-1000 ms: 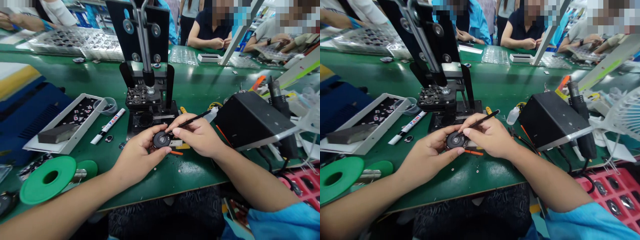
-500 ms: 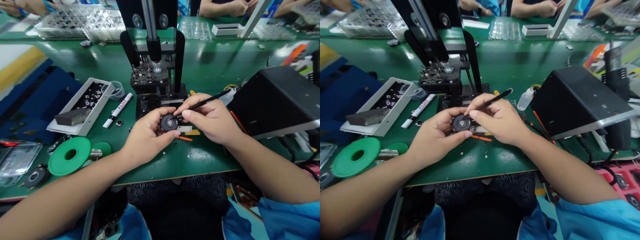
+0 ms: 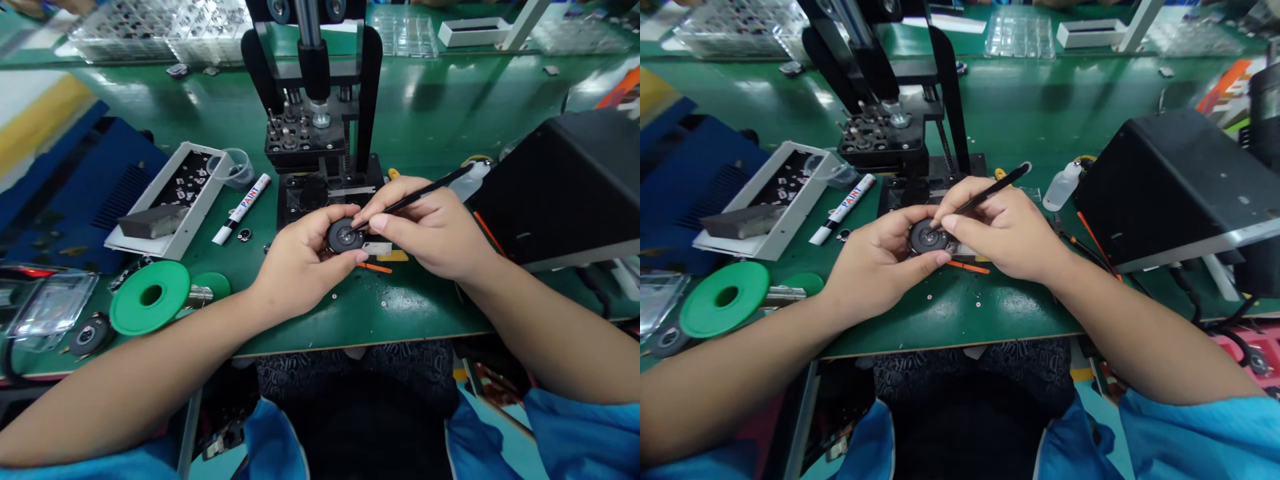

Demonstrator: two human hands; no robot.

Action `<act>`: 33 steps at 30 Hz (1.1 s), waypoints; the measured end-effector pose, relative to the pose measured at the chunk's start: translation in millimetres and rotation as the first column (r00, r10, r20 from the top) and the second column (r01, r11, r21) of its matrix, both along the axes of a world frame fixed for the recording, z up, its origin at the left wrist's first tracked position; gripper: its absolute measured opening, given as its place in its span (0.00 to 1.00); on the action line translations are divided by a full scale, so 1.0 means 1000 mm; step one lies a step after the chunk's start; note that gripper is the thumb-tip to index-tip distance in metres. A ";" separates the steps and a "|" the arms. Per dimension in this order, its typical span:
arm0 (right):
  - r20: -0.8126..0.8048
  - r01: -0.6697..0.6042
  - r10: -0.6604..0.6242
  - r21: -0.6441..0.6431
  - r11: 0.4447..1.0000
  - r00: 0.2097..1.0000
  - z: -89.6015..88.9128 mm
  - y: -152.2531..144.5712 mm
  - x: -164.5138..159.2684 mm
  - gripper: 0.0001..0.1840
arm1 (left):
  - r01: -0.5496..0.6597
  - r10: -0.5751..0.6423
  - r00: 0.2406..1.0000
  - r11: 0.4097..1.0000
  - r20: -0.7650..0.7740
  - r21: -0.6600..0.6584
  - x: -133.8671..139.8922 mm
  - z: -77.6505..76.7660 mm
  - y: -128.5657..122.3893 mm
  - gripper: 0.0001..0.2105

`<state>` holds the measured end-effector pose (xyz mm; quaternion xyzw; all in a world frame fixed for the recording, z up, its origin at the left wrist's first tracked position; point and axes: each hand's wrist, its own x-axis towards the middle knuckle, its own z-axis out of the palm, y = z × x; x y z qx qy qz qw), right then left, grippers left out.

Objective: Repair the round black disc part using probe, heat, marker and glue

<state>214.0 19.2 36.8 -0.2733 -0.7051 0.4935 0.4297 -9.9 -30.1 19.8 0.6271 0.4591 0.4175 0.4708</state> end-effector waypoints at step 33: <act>0.079 0.078 -0.080 0.032 0.996 0.994 0.010 -0.003 0.003 0.05 | -0.007 0.008 0.999 1.000 -0.036 0.011 0.002 0.007 -0.003 0.24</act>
